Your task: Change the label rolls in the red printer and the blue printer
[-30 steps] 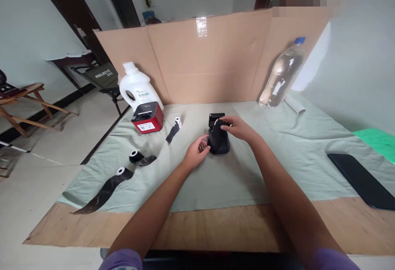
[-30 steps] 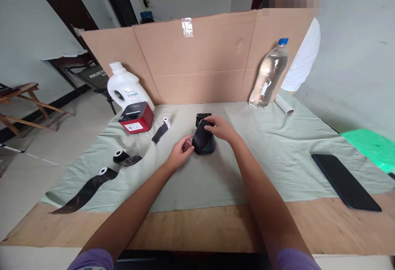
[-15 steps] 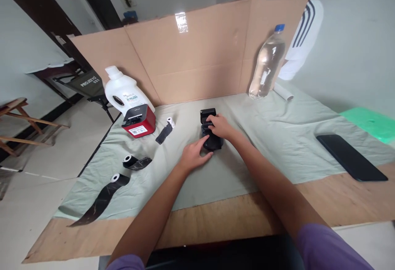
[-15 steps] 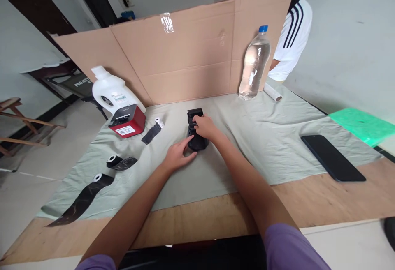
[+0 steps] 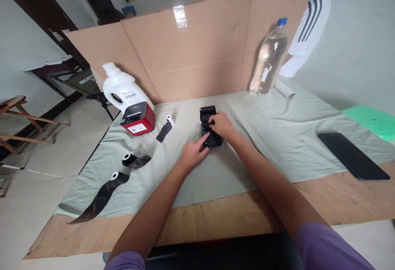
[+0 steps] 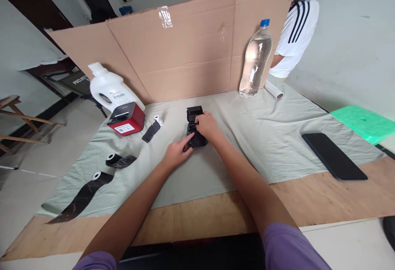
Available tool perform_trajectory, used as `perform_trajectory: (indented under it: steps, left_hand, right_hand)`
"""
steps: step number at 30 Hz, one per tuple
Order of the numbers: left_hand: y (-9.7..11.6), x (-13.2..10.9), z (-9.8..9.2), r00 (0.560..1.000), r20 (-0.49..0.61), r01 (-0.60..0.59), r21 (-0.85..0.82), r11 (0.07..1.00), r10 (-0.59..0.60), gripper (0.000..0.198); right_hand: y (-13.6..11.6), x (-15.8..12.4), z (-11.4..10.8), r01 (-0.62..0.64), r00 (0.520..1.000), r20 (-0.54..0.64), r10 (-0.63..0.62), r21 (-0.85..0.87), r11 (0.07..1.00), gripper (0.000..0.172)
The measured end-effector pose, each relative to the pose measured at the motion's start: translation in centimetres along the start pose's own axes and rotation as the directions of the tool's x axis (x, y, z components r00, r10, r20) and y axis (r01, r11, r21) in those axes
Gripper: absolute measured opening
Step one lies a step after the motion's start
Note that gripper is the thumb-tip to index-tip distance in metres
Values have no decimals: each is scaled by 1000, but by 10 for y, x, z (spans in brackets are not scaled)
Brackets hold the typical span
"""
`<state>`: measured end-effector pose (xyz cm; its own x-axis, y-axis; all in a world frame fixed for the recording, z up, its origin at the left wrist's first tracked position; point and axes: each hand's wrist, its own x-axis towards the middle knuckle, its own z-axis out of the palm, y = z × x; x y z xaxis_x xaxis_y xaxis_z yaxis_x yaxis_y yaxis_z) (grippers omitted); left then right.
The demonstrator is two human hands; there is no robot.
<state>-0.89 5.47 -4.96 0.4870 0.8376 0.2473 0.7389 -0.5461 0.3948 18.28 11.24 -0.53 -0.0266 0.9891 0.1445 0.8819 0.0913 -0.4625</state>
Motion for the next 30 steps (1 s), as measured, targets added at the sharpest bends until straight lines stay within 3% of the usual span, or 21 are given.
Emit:
perform_trajectory:
  steps: [10, 19, 23, 26, 28, 30]
  left_hand:
    - [3, 0, -1, 1000, 6, 18, 0, 1000, -18, 56]
    - [4, 0, -1, 1000, -6, 29, 10, 1000, -29, 55]
    - [2, 0, 0, 999, -33, 28, 21, 999, -27, 51]
    - [1, 0, 2, 997, -74, 2, 26, 1000, 0, 45]
    - [0, -1, 3, 995, -97, -33, 16, 999, 34, 42]
    - [-1, -2, 2, 990, -118, -71, 3, 998, 70, 41]
  right_hand:
    - [-15, -7, -10, -122, 993, 14, 121, 9, 993, 15]
    - [-9, -5, -12, -107, 993, 57, 106, 10, 994, 23]
    - [3, 3, -12, -28, 994, 103, 18, 94, 995, 22]
    - [8, 10, -14, -37, 998, -42, 46, 202, 979, 25]
    - [10, 14, -13, -50, 980, -171, 101, 282, 958, 38]
    - [11, 16, -12, -32, 974, -196, 114, 378, 925, 53]
